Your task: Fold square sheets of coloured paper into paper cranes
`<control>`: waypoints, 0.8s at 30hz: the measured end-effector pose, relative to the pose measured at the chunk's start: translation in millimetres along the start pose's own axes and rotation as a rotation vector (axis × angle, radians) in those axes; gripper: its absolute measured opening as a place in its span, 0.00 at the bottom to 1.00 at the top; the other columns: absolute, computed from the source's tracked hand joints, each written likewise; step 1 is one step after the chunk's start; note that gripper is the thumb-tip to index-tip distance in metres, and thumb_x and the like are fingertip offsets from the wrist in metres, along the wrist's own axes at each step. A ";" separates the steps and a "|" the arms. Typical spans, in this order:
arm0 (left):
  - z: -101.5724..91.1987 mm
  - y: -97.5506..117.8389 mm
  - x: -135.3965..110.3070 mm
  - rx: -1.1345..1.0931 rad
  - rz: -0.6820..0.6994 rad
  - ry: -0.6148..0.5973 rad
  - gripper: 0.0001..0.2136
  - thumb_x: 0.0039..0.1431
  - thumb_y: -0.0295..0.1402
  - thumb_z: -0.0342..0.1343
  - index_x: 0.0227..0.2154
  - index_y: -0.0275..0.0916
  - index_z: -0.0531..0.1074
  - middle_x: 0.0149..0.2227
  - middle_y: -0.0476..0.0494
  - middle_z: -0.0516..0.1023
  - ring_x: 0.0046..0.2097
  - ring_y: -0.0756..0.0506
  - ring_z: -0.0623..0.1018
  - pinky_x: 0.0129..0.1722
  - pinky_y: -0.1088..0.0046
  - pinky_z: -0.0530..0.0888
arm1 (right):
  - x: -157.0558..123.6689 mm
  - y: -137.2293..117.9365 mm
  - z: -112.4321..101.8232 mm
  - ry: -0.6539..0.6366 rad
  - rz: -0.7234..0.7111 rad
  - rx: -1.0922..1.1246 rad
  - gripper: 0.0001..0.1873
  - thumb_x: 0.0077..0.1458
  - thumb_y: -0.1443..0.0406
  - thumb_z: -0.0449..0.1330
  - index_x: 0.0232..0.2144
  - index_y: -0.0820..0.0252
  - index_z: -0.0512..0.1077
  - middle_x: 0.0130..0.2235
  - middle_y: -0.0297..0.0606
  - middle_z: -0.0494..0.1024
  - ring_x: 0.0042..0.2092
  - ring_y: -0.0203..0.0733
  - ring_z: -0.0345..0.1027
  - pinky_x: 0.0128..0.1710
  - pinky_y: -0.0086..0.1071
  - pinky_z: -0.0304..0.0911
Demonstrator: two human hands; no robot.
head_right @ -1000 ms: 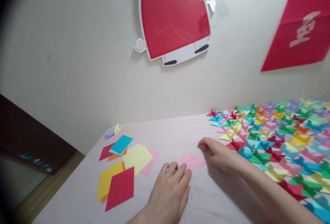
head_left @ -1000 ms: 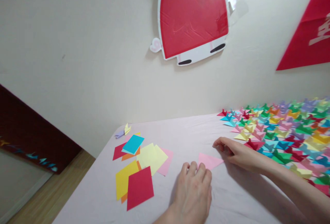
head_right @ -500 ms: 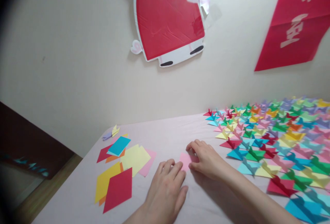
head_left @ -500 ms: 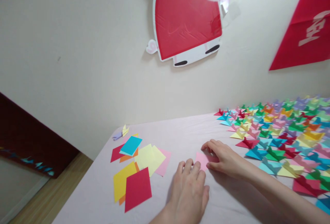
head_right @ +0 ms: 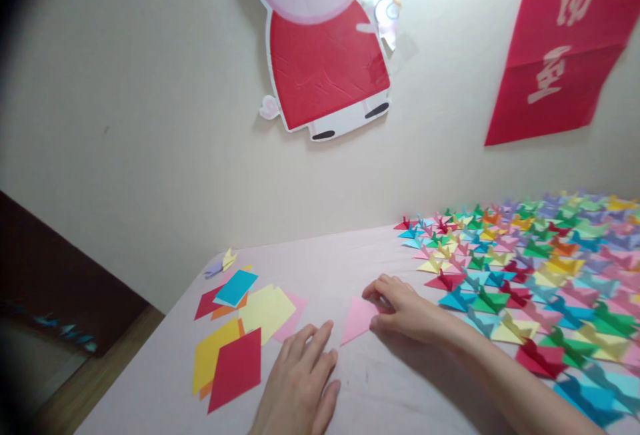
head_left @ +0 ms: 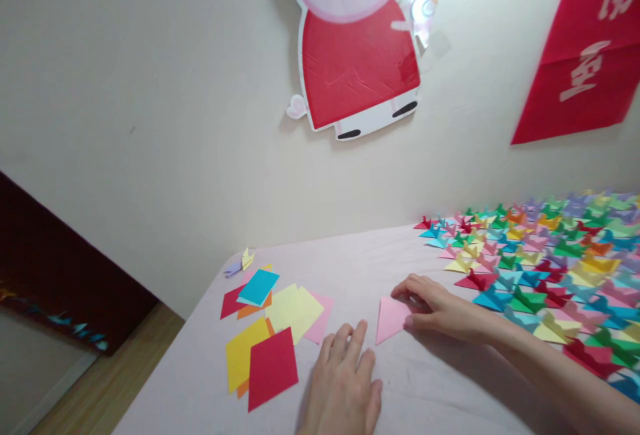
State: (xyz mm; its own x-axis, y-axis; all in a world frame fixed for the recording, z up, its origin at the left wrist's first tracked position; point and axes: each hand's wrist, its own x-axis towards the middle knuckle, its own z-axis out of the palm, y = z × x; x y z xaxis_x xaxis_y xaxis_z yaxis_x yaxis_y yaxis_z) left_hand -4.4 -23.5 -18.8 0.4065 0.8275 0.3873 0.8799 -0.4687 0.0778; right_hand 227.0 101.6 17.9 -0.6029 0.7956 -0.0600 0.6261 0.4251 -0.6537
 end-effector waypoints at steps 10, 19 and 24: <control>-2.1 1.4 10.9 -0.190 -0.049 -0.145 0.38 0.54 0.24 0.51 0.68 0.34 0.43 0.65 0.31 0.61 0.64 0.35 0.62 0.60 0.52 0.65 | -0.9 -9.8 4.4 0.021 -0.062 0.007 0.20 0.39 0.77 0.59 0.38 0.57 0.70 0.43 0.38 0.71 0.48 0.46 0.63 0.50 0.39 0.60; -7.9 1.2 30.7 -0.113 0.050 -0.246 0.42 0.62 0.35 0.57 0.70 0.38 0.36 0.71 0.40 0.46 0.70 0.36 0.48 0.65 0.49 0.56 | 1.1 -7.2 12.4 0.200 -0.350 -0.131 0.17 0.49 0.81 0.53 0.26 0.56 0.74 0.44 0.39 0.71 0.48 0.47 0.61 0.48 0.40 0.60; -9.1 -4.6 31.0 -0.094 0.133 -0.270 0.35 0.66 0.53 0.49 0.68 0.40 0.48 0.72 0.44 0.41 0.71 0.37 0.43 0.67 0.50 0.52 | 5.8 5.2 15.7 0.245 -0.438 -0.185 0.14 0.55 0.76 0.56 0.26 0.56 0.75 0.50 0.40 0.71 0.53 0.50 0.58 0.52 0.44 0.58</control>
State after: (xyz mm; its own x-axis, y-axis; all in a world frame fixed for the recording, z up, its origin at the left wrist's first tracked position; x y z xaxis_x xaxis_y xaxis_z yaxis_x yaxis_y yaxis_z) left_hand 1.9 1.5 1.3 0.5781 0.8034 0.1430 0.7932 -0.5944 0.1327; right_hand 219.0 101.6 2.4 -0.7084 0.5942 0.3808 0.4314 0.7916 -0.4328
